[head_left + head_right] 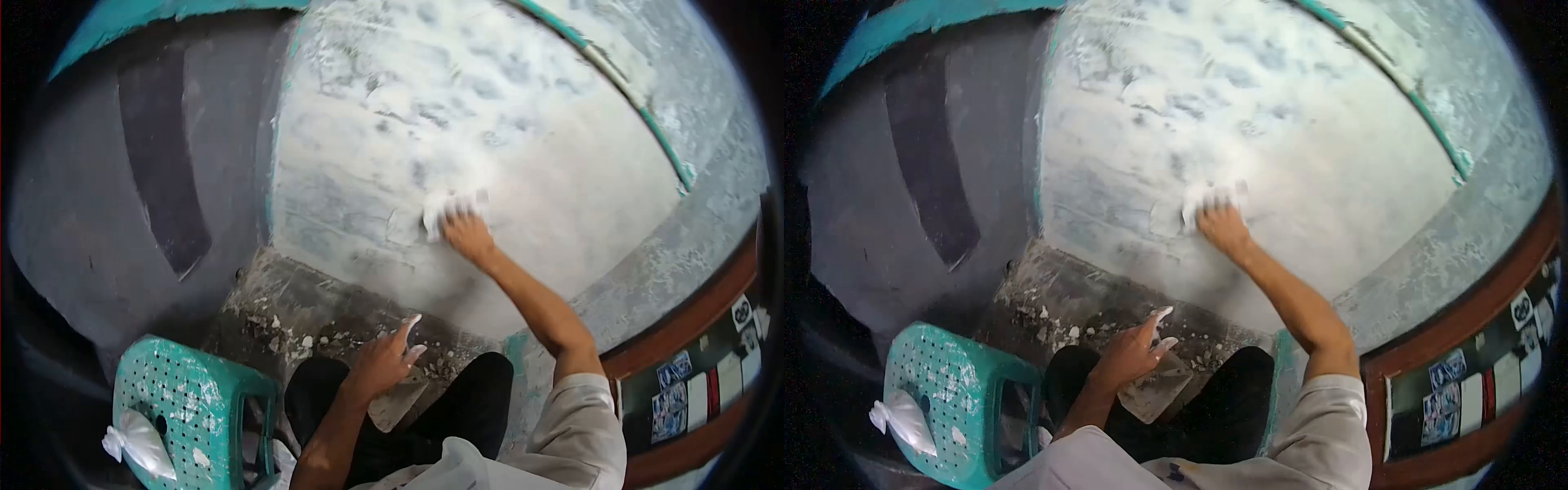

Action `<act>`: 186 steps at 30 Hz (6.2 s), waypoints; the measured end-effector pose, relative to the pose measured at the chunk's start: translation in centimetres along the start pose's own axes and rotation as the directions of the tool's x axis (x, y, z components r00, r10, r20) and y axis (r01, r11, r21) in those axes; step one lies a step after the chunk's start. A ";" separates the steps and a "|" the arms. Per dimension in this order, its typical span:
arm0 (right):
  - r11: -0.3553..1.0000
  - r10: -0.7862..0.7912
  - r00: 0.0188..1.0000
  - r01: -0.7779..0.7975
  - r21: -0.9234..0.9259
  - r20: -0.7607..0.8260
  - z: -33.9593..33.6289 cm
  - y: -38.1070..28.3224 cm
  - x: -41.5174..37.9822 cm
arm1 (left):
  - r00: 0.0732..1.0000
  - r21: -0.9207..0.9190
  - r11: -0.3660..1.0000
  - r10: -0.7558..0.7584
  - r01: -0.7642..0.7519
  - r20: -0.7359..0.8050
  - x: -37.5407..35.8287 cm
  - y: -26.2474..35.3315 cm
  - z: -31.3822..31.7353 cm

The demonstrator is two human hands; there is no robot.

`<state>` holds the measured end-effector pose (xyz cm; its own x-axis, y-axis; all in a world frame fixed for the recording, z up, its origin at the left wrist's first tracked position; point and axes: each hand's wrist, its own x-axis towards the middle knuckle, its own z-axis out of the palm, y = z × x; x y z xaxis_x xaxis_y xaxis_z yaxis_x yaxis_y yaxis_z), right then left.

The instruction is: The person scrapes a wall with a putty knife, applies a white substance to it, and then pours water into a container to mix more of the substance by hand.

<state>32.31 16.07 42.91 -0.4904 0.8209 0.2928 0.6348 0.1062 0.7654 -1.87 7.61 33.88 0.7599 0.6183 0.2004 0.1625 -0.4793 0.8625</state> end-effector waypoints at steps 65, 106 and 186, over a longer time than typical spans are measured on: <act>0.779 0.439 0.722 -0.602 -0.174 -0.534 -16.0 27.4 7.3 | 0.997 0.051 0.999 -0.014 0.010 0.081 0.9 0.9 -0.2; 0.911 0.243 0.778 -0.388 -0.140 -0.579 -11.8 24.0 15.1 | 0.999 0.108 0.994 -0.017 0.014 0.029 1.0 -1.5 0.7; 0.942 0.125 0.833 -0.270 -0.199 -0.539 -13.3 18.0 39.1 | 0.974 0.004 0.996 -0.089 0.090 0.208 2.1 0.4 0.1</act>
<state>16.57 42.64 75.74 -0.6511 0.3949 0.6482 0.6115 -0.2331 0.7562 -0.10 8.66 34.61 0.8566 0.5155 0.0214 0.2331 -0.4239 0.8752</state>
